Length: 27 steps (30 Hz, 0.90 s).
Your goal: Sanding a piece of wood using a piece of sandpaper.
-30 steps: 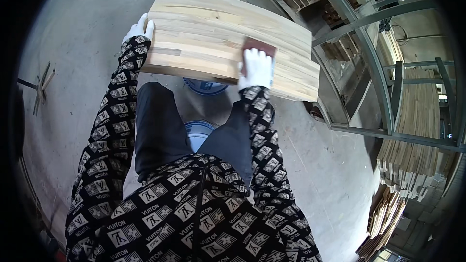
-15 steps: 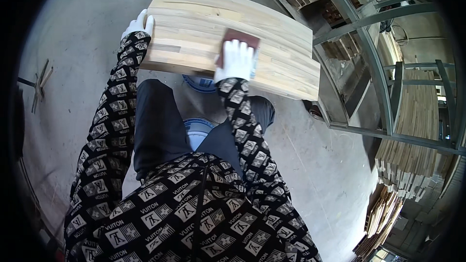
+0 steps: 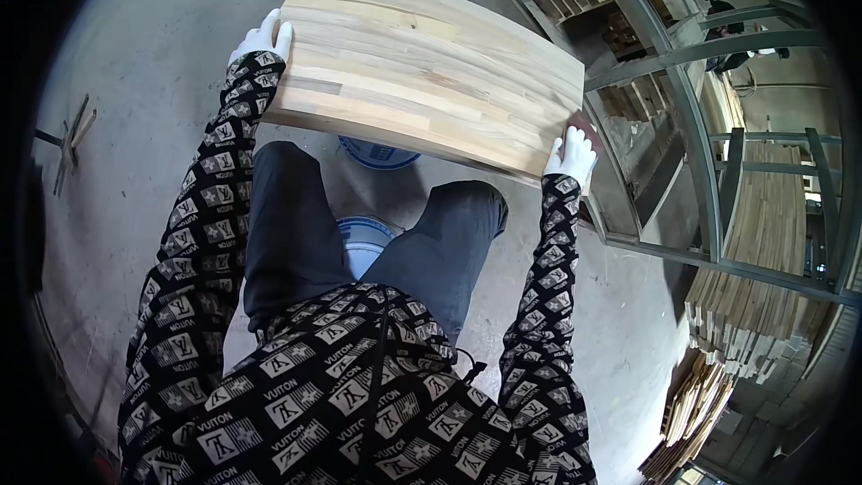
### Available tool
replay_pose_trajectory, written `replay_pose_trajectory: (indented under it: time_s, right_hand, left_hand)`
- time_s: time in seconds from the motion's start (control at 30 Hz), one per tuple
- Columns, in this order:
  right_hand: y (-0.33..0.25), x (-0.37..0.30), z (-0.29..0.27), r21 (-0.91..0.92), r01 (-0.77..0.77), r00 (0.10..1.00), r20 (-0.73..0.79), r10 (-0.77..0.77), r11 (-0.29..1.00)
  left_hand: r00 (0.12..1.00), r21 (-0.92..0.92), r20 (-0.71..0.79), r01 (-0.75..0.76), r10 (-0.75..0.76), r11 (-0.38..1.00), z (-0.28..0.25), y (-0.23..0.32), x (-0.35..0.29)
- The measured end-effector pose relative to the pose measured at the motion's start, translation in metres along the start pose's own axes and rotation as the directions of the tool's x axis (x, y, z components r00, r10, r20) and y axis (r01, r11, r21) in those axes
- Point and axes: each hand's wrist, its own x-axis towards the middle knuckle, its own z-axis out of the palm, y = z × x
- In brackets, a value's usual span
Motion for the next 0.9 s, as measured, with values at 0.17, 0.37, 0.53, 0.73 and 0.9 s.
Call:
replay_pose_trajectory:
  time_s: [0.17, 0.37, 0.53, 0.73, 0.9]
  right_hand:
    - [-0.08, 0.039, 0.0, -0.064, -0.156, 0.985, 0.062, 0.16, 0.986]
    - [-0.262, 0.107, -0.034, 0.34, 0.223, 0.975, -0.079, -0.208, 0.914]
    - [-0.237, 0.117, -0.029, 0.426, 0.237, 0.935, 0.143, -0.324, 0.873]
    - [-0.036, 0.056, 0.0, 0.058, 0.034, 0.994, 0.104, -0.04, 0.998]
    - [0.017, 0.013, 0.001, -0.088, -0.218, 0.966, 0.125, 0.228, 0.972]
  left_hand:
    - [0.998, 0.063, -0.062, -0.015, 0.019, 0.998, -0.008, -0.005, -0.006]
    - [0.999, 0.031, -0.04, -0.025, 0.027, 0.999, -0.006, 0.007, -0.005]
    - [0.999, 0.016, -0.026, -0.022, 0.022, 1.0, -0.005, -0.002, -0.005]
    - [1.0, 0.019, 0.004, 0.012, -0.013, 1.0, -0.006, -0.002, -0.004]
    - [1.0, 0.037, 0.009, 0.023, -0.023, 0.999, -0.005, -0.002, -0.002]
